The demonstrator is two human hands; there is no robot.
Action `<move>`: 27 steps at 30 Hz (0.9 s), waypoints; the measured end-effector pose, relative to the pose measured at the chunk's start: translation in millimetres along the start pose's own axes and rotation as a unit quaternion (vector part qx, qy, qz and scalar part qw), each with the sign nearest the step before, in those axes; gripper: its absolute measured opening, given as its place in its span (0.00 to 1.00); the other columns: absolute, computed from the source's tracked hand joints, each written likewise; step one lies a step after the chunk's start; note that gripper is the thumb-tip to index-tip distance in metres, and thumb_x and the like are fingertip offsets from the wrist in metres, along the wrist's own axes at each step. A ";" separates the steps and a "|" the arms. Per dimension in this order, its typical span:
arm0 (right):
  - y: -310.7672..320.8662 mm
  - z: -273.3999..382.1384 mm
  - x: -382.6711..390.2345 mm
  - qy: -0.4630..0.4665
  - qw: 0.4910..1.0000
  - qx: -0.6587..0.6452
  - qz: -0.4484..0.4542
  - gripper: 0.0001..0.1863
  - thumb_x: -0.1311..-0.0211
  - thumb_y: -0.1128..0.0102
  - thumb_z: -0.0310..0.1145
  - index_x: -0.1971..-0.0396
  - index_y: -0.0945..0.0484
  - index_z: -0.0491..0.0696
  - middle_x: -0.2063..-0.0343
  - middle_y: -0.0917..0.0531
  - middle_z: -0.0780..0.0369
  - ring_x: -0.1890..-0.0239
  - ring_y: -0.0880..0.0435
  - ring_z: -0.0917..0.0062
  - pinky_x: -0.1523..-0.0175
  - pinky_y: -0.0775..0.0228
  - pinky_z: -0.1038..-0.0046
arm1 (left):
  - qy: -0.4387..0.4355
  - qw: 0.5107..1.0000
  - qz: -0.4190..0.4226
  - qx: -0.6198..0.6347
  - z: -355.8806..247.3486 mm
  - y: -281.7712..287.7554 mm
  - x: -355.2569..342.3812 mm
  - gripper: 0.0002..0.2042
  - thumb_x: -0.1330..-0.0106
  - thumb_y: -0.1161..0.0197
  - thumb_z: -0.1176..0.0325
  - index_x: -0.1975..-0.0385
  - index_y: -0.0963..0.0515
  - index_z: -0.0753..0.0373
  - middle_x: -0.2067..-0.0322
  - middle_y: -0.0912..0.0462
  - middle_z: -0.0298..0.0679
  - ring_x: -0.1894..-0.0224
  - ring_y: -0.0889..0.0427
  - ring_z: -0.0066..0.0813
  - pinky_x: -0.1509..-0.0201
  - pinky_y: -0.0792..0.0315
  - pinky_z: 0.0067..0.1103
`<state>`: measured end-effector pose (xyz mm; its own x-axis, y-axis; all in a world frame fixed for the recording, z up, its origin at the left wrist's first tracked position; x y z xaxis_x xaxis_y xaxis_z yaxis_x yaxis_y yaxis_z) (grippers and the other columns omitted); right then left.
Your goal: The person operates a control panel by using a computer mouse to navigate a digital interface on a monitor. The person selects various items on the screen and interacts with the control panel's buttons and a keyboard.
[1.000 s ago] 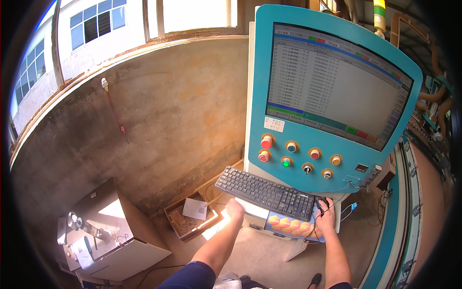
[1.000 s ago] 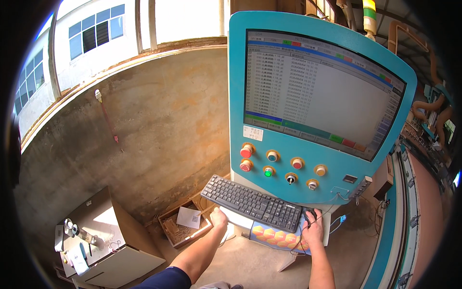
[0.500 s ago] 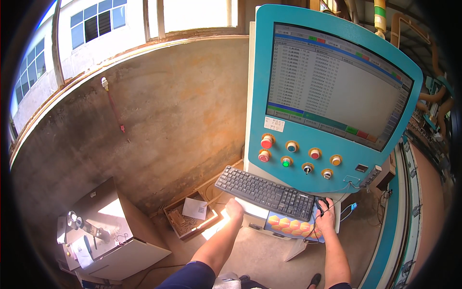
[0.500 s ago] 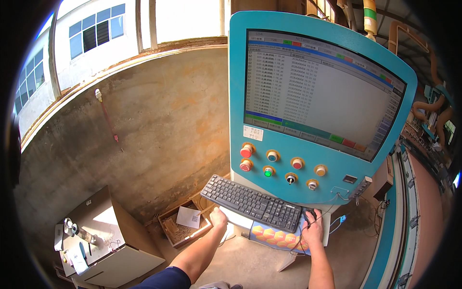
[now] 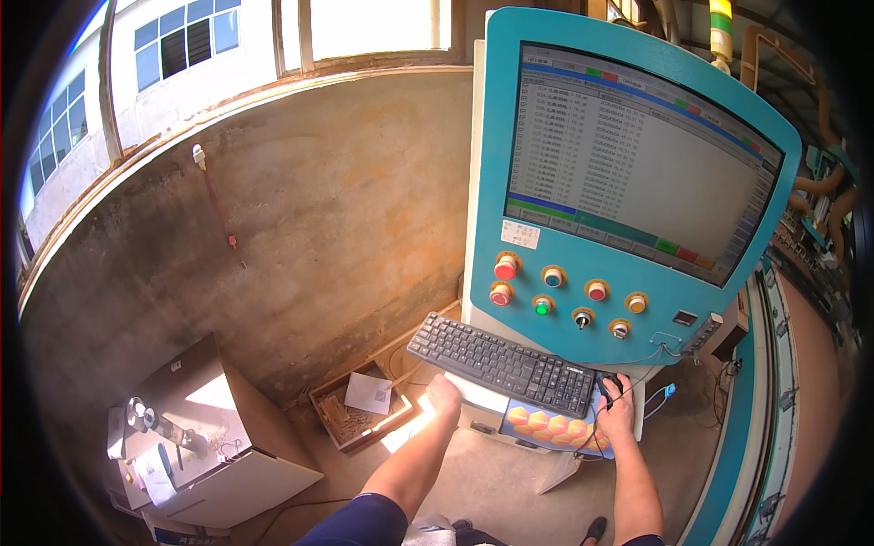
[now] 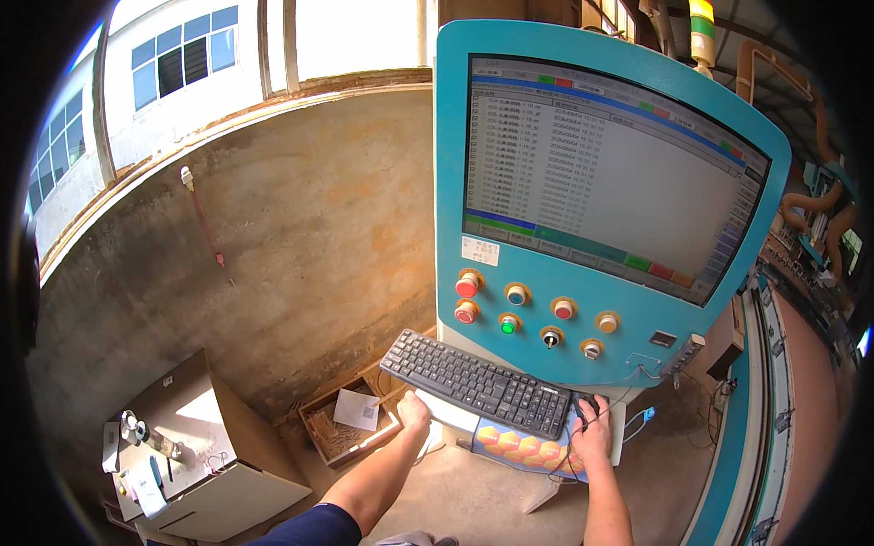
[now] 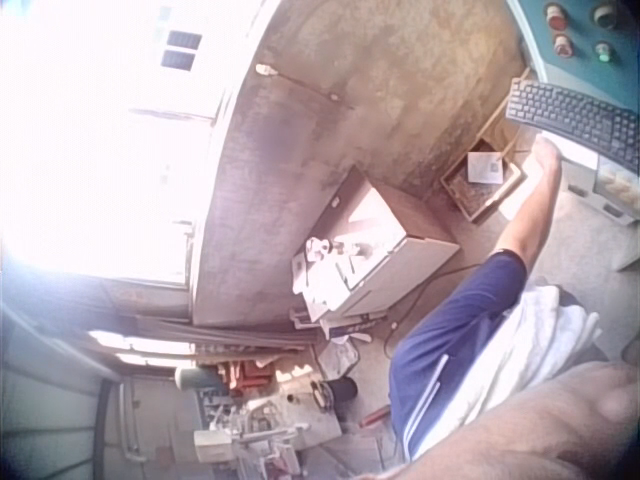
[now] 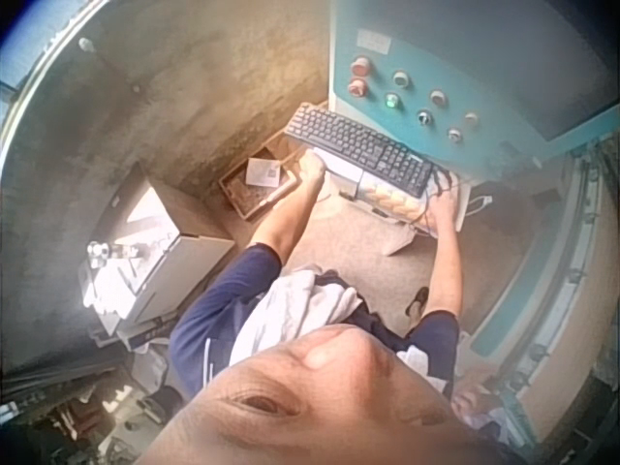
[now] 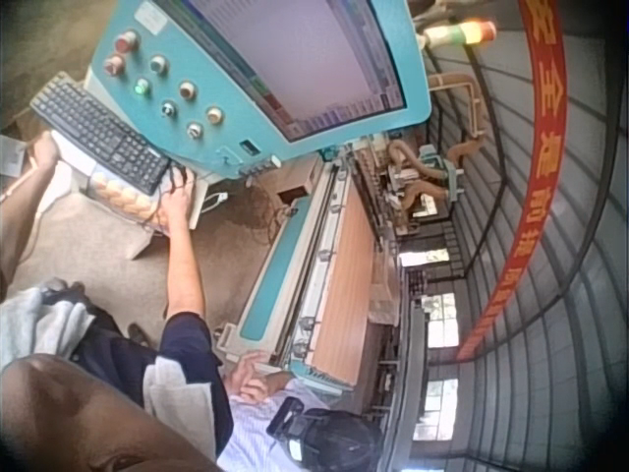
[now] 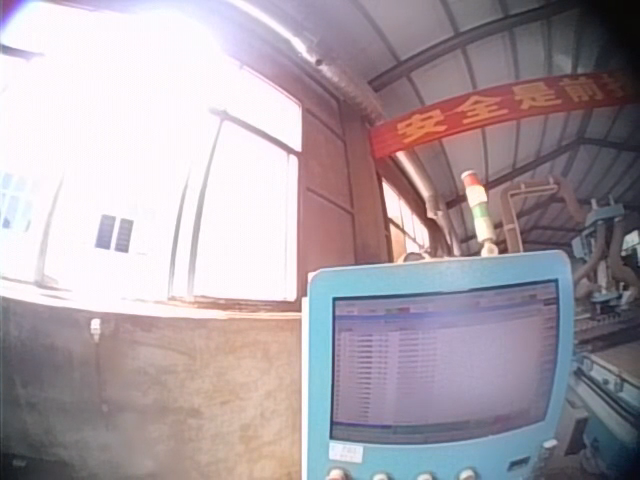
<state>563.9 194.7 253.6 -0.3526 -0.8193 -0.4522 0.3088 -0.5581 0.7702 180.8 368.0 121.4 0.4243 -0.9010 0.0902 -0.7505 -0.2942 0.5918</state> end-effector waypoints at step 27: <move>0.4 1.1 -0.6 0.000 1.000 0.003 0.005 0.20 0.50 0.44 0.28 0.54 0.23 0.51 0.43 0.33 0.54 0.43 0.32 0.57 0.40 0.36 0.64 | -0.011 1.000 -0.012 -0.006 -11.0 10.9 5.7 0.13 0.39 0.54 0.72 0.73 0.21 0.71 0.70 0.19 0.58 0.64 0.19 0.54 0.58 0.26 0.40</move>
<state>563.2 195.1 254.7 -0.3495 -0.8243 -0.4454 0.3059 -0.5497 0.7773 180.6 363.2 137.2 0.4309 -0.9005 0.0591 -0.7345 -0.3120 0.6026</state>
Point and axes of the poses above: each hand's wrist, its own x-axis away from the middle knuckle, its own y-axis out of the back of the hand, z = x × y, the point moved 9 cm from there along -x, towards the middle knuckle
